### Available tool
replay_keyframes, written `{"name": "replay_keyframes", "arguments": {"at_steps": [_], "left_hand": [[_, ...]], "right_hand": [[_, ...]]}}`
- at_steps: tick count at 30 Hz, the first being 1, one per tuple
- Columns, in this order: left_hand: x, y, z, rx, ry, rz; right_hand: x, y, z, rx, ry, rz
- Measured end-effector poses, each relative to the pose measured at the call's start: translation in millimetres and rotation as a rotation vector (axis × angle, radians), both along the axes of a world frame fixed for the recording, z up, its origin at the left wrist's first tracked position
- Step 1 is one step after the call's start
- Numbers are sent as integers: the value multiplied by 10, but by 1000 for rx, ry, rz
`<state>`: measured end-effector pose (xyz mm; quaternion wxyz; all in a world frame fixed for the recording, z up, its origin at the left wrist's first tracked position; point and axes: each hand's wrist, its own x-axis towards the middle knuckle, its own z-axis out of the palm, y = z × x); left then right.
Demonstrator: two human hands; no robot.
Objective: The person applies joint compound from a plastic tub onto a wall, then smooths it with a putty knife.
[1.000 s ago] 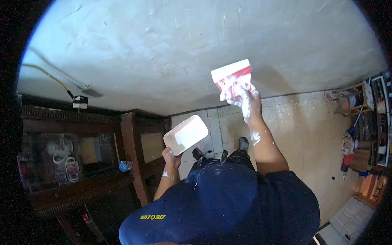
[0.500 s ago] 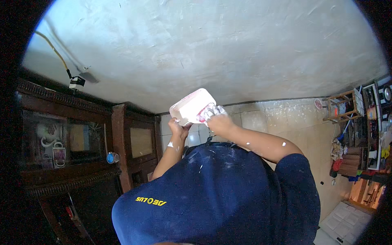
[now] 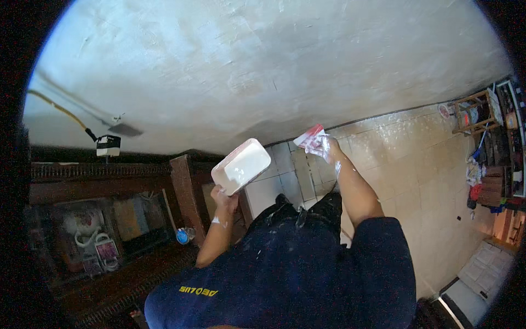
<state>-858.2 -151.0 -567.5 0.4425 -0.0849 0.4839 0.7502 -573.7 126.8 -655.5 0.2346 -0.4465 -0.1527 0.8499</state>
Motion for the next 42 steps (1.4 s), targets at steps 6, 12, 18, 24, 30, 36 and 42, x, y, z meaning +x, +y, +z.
{"name": "replay_keyframes", "arguments": {"at_steps": [6,12,18,24,30,36,42], "left_hand": [[-419,-372,53,-58,-4,-87],[-521,-832,122,-75,-58,-122],[-457,-908,172,18,-93,-92],[-371,-723,156,44,-72,-171],[-421,-669,100,-60,-85,-175],[-301,-362,506,-46,34,-171],[-371,-154,424,91,93,-304]], "right_hand": [[-684,703,-673,112,56,-274],[-876,937,877,273,-85,-335],[-589,210,1119,295,-80,-264],[-763,423,-93,41,39,-341],[-910,867,723,298,-64,-346],[-776,-423,2229,641,-178,-26],[-1121,-1297,3043,1713,-675,787]]}}
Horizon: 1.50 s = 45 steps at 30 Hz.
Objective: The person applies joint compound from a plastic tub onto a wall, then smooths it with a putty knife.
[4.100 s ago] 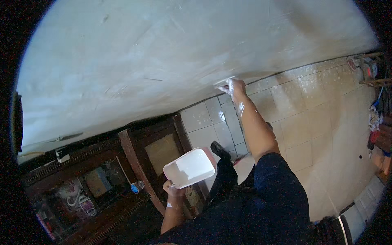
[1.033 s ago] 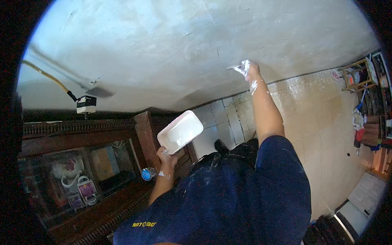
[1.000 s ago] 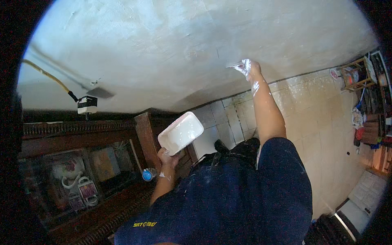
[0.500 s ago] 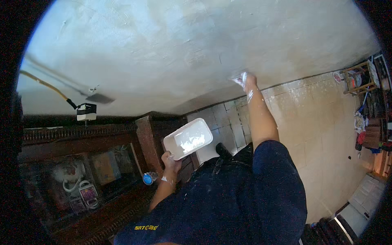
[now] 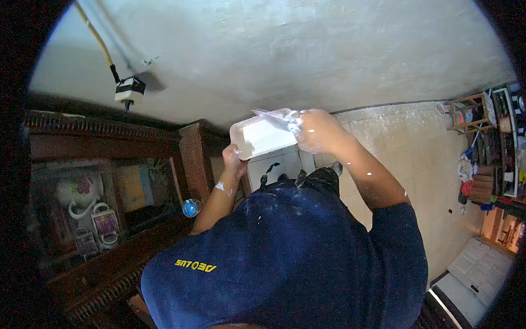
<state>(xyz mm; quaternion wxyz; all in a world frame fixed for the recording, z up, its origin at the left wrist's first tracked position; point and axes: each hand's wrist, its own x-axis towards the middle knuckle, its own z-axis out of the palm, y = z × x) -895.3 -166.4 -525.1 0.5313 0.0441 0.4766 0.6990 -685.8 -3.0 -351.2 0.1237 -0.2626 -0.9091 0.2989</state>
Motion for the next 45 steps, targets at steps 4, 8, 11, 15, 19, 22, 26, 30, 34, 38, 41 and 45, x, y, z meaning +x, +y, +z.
{"name": "replay_keyframes", "arguments": {"at_steps": [4,8,11,15,19,22,26,30,34,38,41,45], "left_hand": [[112,58,169,-21,-94,-14],[163,-64,-85,-39,-157,-59],[185,-183,-44,-26,-219,-61],[238,-328,103,-68,-227,7],[262,-364,17,-20,-249,-50],[344,-433,102,-34,-195,-66],[381,-418,-41,-31,-226,-154],[487,-260,5,-86,-227,-130],[500,-231,-167,-116,-170,-145],[627,29,-68,-87,-195,-114],[665,223,-85,-46,-245,-119],[783,544,6,-50,-231,-108]], "right_hand": [[-371,-293,-99,311,-286,139],[-650,-565,-425,504,-422,180],[-699,-757,-312,376,-455,293],[-700,-779,-233,503,-308,176],[-616,-842,-392,355,-573,310],[-504,-887,-267,347,-526,295],[-426,-904,-388,448,-441,79],[-199,-903,-394,276,-432,102],[131,-684,0,127,-291,-83],[799,-202,-738,-405,351,-375],[987,-116,-695,-810,504,-574],[1255,158,-959,-1280,735,-732]]}}
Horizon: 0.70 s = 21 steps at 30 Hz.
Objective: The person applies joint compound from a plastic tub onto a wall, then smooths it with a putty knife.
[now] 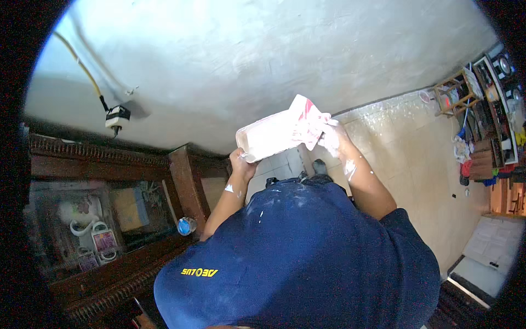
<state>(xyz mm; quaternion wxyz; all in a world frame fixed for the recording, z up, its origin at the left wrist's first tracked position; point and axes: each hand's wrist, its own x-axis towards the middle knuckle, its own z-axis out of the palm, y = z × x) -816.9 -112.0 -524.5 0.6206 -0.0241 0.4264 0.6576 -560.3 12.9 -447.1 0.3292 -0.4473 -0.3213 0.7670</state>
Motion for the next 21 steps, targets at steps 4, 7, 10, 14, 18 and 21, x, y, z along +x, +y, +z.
{"name": "replay_keyframes", "arguments": {"at_steps": [4,7,10,14,18,21], "left_hand": [[89,270,-264,-3,14,45],[216,348,-333,7,65,75],[351,425,-233,25,80,145],[528,451,-209,39,129,239],[708,486,-290,-48,148,320],[889,474,-115,5,140,383]], "right_hand": [[390,523,-443,-187,398,15],[668,994,-758,-213,426,-85],[739,1440,-915,-302,172,-238],[661,2104,-1353,-297,107,-215],[466,2796,-1710,-282,70,-289],[421,3020,-1136,-206,105,-294]]}}
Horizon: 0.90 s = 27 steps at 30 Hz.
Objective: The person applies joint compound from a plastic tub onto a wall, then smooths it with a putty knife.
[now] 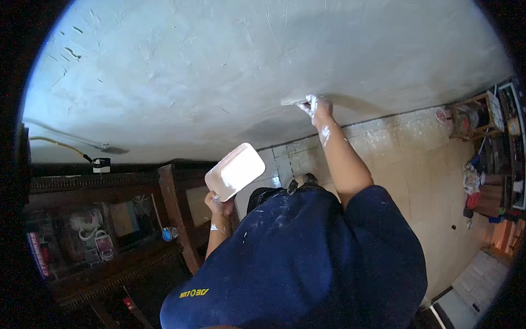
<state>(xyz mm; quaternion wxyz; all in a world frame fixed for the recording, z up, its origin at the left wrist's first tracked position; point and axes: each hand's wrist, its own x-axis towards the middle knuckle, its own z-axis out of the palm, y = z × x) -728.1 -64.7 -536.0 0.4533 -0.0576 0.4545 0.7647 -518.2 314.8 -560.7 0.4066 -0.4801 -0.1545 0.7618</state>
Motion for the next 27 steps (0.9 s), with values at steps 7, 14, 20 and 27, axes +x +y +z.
{"name": "replay_keyframes", "arguments": {"at_steps": [7,14,20,27], "left_hand": [[185,-169,-47,-29,-50,79],[318,-67,94,-66,-29,30],[294,-204,94,-34,-30,44],[317,-283,5,-82,-26,123]], "right_hand": [[496,-514,958,113,-142,205],[344,-437,-955,-160,-126,121],[-79,-146,445,31,-19,-29],[477,-746,848,112,-72,70]]}}
